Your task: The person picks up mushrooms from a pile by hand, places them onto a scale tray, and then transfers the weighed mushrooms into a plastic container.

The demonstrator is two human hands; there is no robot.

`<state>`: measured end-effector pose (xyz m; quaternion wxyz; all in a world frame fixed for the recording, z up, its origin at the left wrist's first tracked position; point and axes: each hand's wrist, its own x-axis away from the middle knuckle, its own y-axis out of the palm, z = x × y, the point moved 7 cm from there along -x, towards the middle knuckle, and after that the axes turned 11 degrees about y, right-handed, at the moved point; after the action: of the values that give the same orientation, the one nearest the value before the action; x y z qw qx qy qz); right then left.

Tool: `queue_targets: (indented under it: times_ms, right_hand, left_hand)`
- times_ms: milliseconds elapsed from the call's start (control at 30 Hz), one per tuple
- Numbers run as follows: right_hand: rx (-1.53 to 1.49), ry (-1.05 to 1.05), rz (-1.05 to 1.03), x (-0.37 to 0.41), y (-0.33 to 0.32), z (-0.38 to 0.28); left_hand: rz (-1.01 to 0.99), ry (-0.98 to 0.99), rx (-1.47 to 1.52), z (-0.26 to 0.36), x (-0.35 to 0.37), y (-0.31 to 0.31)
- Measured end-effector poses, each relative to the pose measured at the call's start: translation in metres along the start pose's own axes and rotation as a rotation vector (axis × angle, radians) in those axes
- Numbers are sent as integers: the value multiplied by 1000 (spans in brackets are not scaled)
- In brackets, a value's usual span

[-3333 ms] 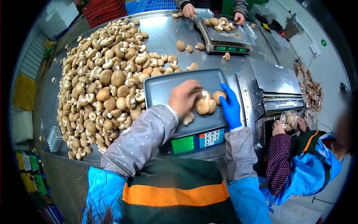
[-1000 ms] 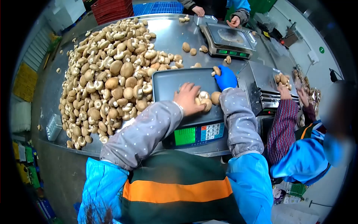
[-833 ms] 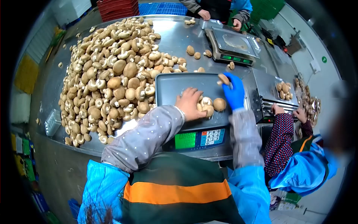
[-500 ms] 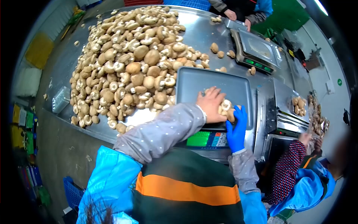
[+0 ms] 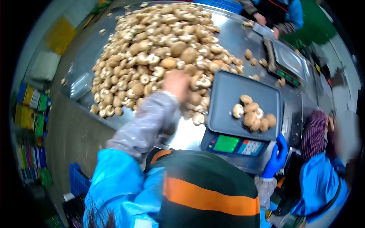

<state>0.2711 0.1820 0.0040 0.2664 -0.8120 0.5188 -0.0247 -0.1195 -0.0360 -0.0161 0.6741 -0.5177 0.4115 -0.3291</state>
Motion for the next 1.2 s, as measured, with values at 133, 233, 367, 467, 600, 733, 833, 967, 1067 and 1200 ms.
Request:
queue_targets:
  times_ms: [133, 233, 367, 467, 600, 733, 833, 967, 1067, 1200]
  right_hand:
    - [-104, 73, 57, 1, 6, -4]
    - [-55, 5, 41, 0, 12, -22]
    - [-222, 72, -116, -6, 38, -54]
    - [-268, -59, -300, -12, 78, -101]
    - [-51, -267, -425, -40, 99, -107]
    - [-111, -218, -330, -62, 91, -97]
    - [565, -491, -364, -56, 135, -85]
    - [515, -520, -281, -59, 122, -97]
    - [167, 47, -186, -72, 64, -53]
    - [164, 494, -240, -66, 43, 38]
  left_hand:
    - [63, 282, -193, -13, 26, 14]
    - [193, 157, 23, -12, 23, -6]
    - [116, -212, 1068, 24, -1, -12]
    - [-222, -89, 1334, 116, -27, -13]
    - [-149, 112, 1672, 192, -53, -32]
    - [83, -59, 1239, 138, -71, -6]
    - [-9, -180, 1145, 124, -66, 37]
    - [-243, -251, 1163, 128, -59, 62]
    - [-350, -245, 997, 130, -67, 76]
    - [-497, -265, 1010, 145, -76, 90]
